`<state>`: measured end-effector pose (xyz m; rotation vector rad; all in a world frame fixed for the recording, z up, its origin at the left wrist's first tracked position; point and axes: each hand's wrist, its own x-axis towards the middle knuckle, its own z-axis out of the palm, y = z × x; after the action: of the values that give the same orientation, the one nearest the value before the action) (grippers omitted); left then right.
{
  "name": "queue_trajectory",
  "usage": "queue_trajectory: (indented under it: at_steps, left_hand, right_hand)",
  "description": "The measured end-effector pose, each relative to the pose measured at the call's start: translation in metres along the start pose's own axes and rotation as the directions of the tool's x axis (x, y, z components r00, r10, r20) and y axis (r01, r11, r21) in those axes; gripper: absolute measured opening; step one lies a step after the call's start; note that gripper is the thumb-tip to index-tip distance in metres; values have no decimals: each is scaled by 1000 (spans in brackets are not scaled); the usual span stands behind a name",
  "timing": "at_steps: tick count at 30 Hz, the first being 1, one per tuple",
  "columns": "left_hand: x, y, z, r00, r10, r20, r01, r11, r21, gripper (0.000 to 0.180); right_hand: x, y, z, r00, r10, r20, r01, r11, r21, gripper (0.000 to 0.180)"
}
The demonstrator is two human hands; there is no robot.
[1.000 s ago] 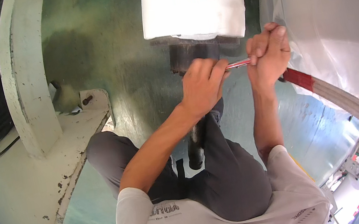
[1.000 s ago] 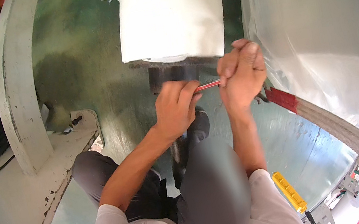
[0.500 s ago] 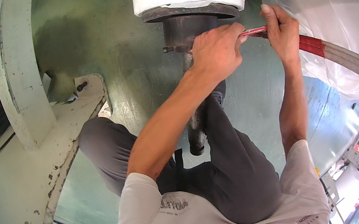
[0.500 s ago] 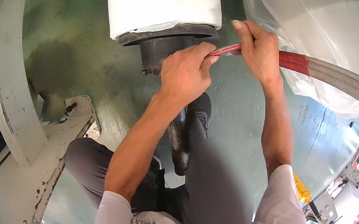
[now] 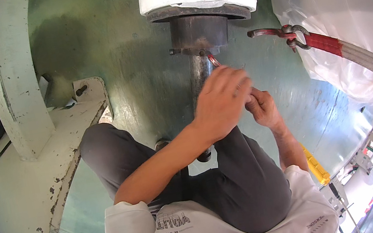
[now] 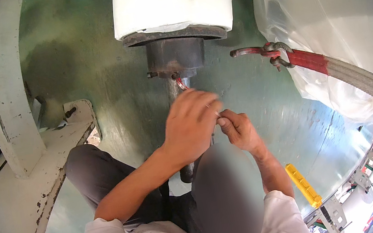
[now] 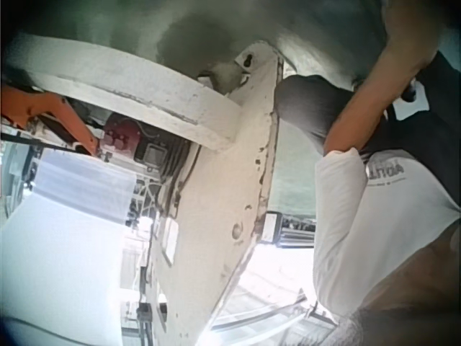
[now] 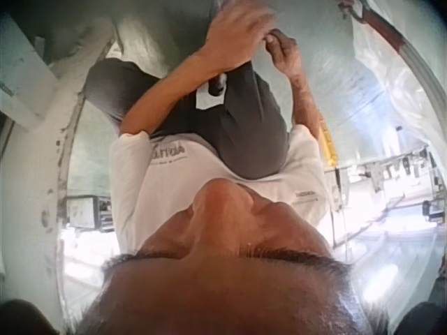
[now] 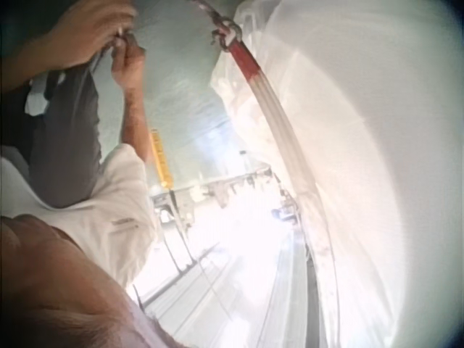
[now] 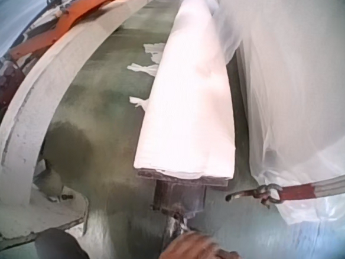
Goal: The person uses a hex key to turn bolts on a circular metal hub at the end of a large roll of white material. They move the tool between different bolts on the hub, applying pressure to turn them.
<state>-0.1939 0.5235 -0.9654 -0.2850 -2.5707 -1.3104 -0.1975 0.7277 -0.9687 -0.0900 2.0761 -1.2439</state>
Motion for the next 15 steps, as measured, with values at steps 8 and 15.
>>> queue_trajectory:
  at_steps: [8,15]
  left_hand:
    - [-12,-22,-5,604,-735,309,777,455,-435,39]
    - [-4,-19,3,581,-744,329,743,320,-588,41]
  right_hand:
    - [-2,-8,34,996,-61,-65,55,995,-86,29]
    - [-1,-26,25,997,75,8,-75,997,-11,28]
